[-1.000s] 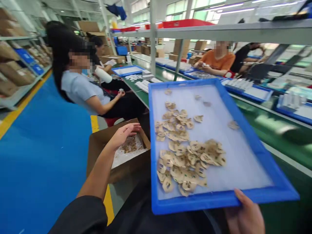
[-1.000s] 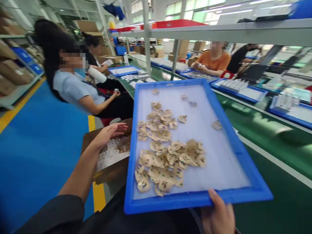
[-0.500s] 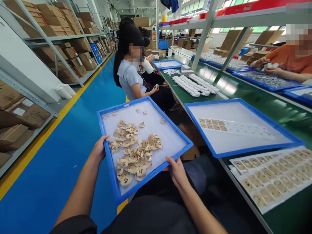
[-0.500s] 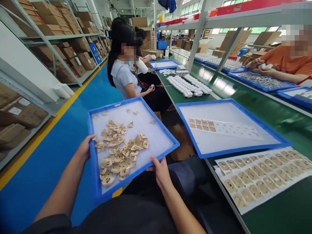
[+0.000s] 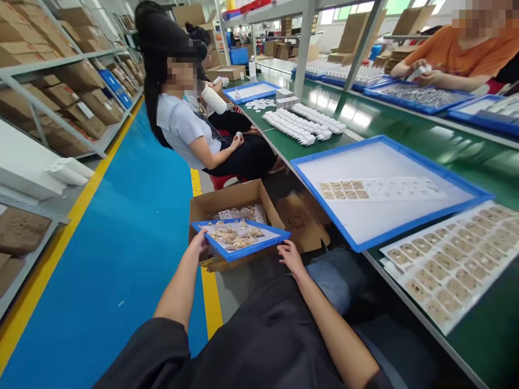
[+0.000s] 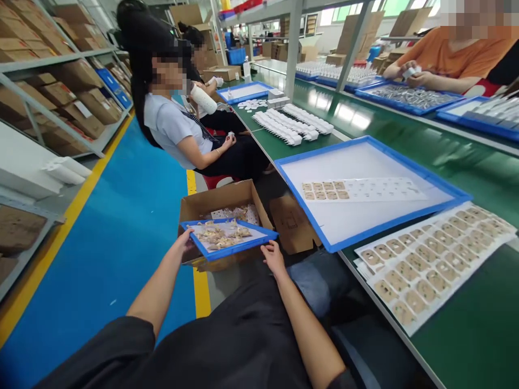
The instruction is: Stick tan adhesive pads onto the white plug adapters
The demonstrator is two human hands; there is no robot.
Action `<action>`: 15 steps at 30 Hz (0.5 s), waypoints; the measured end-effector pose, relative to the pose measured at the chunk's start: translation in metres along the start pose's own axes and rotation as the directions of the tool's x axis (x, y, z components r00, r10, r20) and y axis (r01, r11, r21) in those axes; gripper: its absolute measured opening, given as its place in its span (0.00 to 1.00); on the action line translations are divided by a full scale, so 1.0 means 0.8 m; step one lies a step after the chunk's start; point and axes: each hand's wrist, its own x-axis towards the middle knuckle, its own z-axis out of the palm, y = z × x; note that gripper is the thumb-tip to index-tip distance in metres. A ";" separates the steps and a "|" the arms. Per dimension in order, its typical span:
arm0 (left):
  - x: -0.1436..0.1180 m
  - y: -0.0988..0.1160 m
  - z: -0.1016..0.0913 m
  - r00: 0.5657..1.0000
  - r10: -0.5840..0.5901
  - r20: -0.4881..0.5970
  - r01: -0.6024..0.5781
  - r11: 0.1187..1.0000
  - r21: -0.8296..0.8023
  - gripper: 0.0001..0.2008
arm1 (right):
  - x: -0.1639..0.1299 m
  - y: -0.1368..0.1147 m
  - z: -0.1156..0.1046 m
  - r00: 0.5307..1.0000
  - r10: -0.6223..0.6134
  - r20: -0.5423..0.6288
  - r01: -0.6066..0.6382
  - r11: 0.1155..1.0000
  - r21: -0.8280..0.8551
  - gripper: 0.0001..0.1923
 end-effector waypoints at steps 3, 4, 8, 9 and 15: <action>0.018 0.009 0.001 0.999 -0.042 -0.019 0.043 0.996 0.077 0.14 | 0.007 0.011 0.000 0.979 -0.183 -0.090 0.159 0.961 -0.225 0.38; 0.023 0.012 -0.001 0.998 -0.052 -0.018 0.054 0.994 0.098 0.14 | 0.009 0.010 0.003 0.967 -0.244 -0.068 0.214 0.932 -0.294 0.37; 0.039 0.027 -0.010 0.998 -0.068 0.003 0.067 0.984 0.166 0.14 | 0.028 -0.009 0.023 0.928 -0.352 0.121 0.366 0.800 -0.476 0.34; 0.043 0.032 -0.011 0.997 -0.070 0.015 0.066 0.981 0.181 0.14 | 0.038 -0.015 0.027 0.923 -0.350 0.162 0.382 0.774 -0.504 0.31; 0.059 0.077 -0.020 1.000 0.015 0.012 -0.017 0.971 0.238 0.18 | 0.085 -0.049 0.050 0.855 -0.331 0.400 0.512 0.667 -0.542 0.21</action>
